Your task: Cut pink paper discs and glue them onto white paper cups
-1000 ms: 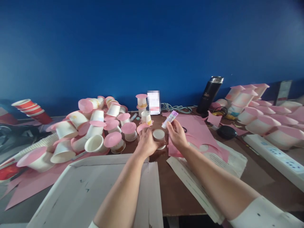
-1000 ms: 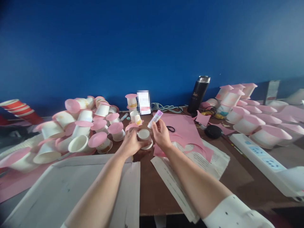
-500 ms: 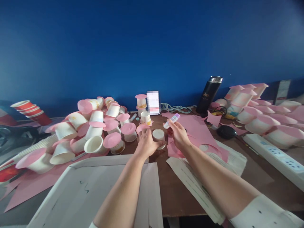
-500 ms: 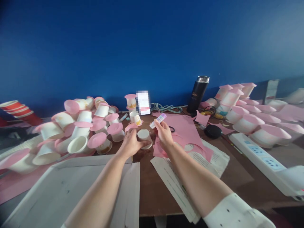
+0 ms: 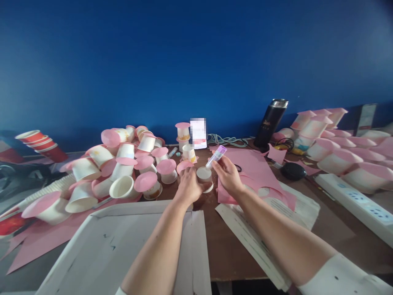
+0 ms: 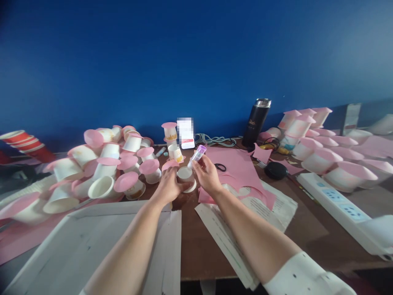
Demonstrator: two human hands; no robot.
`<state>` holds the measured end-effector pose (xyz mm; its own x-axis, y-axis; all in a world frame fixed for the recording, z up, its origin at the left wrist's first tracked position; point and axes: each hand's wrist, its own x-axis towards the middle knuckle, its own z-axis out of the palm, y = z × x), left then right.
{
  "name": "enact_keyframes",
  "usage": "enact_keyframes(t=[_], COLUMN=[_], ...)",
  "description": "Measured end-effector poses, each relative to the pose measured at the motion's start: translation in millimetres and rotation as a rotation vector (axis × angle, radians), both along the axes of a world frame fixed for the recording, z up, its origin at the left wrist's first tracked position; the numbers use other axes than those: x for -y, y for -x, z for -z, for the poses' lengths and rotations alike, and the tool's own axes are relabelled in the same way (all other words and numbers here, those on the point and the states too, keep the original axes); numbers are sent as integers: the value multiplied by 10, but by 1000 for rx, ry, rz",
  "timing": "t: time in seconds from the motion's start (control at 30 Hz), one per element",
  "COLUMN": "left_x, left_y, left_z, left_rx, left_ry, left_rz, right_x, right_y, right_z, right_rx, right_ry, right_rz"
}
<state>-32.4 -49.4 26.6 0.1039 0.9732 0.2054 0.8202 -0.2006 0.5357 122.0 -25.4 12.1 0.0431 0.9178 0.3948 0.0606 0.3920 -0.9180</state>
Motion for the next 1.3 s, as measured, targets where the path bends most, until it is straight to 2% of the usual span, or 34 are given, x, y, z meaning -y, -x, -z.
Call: enact_keyframes(t=[0.43, 0.83, 1.07, 1.3], left_x=[2, -9, 0, -12], left_y=[11, -5, 0, 7], left_z=[2, -3, -5, -2], left_rx=[-6, -26, -34, -52], left_ry=[8, 46, 24, 17], left_rz=[12, -13, 11, 22], right_x=[19, 42, 50, 54], right_y=[-3, 9, 19, 6], right_z=[-31, -34, -62, -83], right_rx=[88, 34, 26, 114], right_ry=[-2, -11, 38, 33], right_rz=[56, -24, 15, 27])
